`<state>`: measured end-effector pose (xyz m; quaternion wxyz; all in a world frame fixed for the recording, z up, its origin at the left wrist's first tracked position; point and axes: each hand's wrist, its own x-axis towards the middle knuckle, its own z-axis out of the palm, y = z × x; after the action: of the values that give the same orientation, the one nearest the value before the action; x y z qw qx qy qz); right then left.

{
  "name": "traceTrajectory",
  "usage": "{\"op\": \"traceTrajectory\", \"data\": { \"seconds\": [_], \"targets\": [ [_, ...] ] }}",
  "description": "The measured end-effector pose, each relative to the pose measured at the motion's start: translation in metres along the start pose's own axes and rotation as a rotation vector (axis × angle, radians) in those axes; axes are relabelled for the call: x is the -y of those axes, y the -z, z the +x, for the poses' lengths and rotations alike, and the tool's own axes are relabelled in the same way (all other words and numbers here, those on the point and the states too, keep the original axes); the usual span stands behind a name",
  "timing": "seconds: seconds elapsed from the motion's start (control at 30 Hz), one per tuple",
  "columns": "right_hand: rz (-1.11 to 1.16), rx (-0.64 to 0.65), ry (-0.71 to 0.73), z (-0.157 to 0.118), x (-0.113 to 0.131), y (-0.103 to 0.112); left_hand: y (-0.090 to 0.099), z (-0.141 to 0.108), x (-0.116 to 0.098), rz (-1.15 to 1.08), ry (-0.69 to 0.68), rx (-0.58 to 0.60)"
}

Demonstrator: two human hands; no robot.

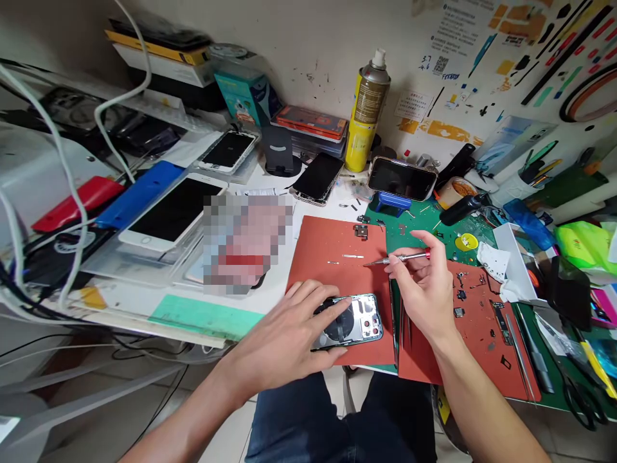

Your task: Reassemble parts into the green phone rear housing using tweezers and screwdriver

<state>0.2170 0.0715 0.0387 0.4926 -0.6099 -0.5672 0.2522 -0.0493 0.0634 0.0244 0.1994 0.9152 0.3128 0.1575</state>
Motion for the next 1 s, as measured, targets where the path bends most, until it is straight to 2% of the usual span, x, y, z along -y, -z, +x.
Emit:
{"op": "traceTrajectory", "data": {
  "seconds": [0.23, 0.33, 0.43, 0.53, 0.7, 1.0],
  "targets": [
    [0.02, -0.019, -0.015, 0.002, -0.002, -0.002, 0.002, 0.0, 0.0, -0.021, -0.017, -0.005],
    [0.117, -0.048, -0.029, 0.001, 0.003, 0.001, 0.004, 0.001, 0.0, -0.037, -0.018, -0.009],
    [0.283, -0.051, -0.062, -0.016, 0.014, 0.005, 0.005, 0.002, -0.001, -0.054, -0.013, -0.007],
    [0.4, -0.024, -0.125, -0.047, 0.026, 0.007, 0.005, 0.003, -0.001, -0.061, -0.013, -0.015],
    [0.452, -0.062, -0.219, -0.09, 0.029, -0.004, 0.004, 0.004, -0.002, -0.042, 0.003, -0.028],
    [0.443, -0.054, -0.21, -0.093, 0.025, -0.014, 0.003, 0.003, -0.003, 0.003, -0.007, -0.038]
  ]
}}
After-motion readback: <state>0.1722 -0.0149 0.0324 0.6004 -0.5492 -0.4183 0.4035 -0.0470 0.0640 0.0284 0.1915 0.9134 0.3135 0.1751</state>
